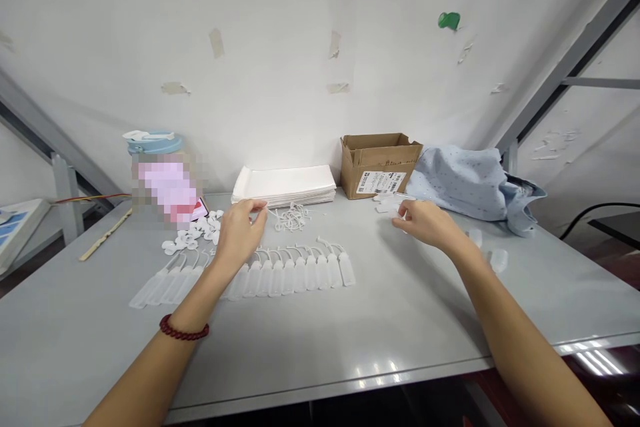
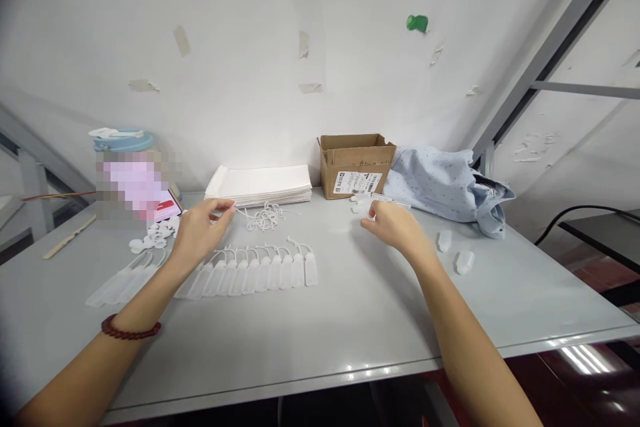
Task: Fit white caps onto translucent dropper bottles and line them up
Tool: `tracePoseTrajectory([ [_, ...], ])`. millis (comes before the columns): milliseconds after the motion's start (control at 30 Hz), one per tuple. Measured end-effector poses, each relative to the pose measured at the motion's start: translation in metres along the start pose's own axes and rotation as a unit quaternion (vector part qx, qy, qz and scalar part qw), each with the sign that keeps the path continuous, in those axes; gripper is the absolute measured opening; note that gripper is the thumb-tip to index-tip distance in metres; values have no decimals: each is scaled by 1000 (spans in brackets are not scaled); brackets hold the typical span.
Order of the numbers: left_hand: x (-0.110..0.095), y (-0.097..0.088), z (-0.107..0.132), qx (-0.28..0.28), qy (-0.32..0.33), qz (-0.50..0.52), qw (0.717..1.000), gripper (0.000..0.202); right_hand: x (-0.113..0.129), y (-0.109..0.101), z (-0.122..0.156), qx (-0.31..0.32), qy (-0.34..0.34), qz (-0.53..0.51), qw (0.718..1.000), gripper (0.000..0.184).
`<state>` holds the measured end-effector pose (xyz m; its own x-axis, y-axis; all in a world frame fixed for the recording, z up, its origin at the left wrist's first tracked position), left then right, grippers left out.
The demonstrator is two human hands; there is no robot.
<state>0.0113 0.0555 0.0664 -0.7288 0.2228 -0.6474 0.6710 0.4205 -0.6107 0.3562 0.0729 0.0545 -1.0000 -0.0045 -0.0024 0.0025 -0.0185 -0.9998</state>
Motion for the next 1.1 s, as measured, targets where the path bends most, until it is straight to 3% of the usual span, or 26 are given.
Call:
tracePoseTrajectory([
  [433, 2, -6, 1, -51, -1, 54, 997, 25, 7, -9, 3, -63, -18, -68, 996, 19],
  [600, -5, -2, 5, -40, -16, 147, 988, 26, 20, -14, 6, -165, -79, -126, 975, 17],
  [733, -8, 7, 11, 12, -91, 251, 964, 26, 36, -15, 13, -235, -125, -201, 943, 16],
  [867, -14, 22, 20, 99, -154, 380, 907, 27, 48, -15, 24, -255, -107, -353, 894, 14],
  [967, -22, 32, 27, 151, -181, 457, 858, 24, 57, -11, 31, -203, -89, -504, 835, 14],
  [1100, -33, 43, 38, 198, -213, 512, 808, 19, 75, -4, 37, -78, -112, -641, 755, 18],
])
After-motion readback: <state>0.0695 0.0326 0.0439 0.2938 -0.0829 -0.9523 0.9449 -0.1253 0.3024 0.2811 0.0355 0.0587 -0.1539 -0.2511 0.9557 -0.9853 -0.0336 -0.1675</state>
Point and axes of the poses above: each hand's wrist, its own z-axis away from the middle knuckle, its own y-axis out of the palm, x = y × z, the point moved 6 cm from there along -z, towards the middle knuckle, and after that the axes turned 8 degrees about z, right-handed, at the moved point
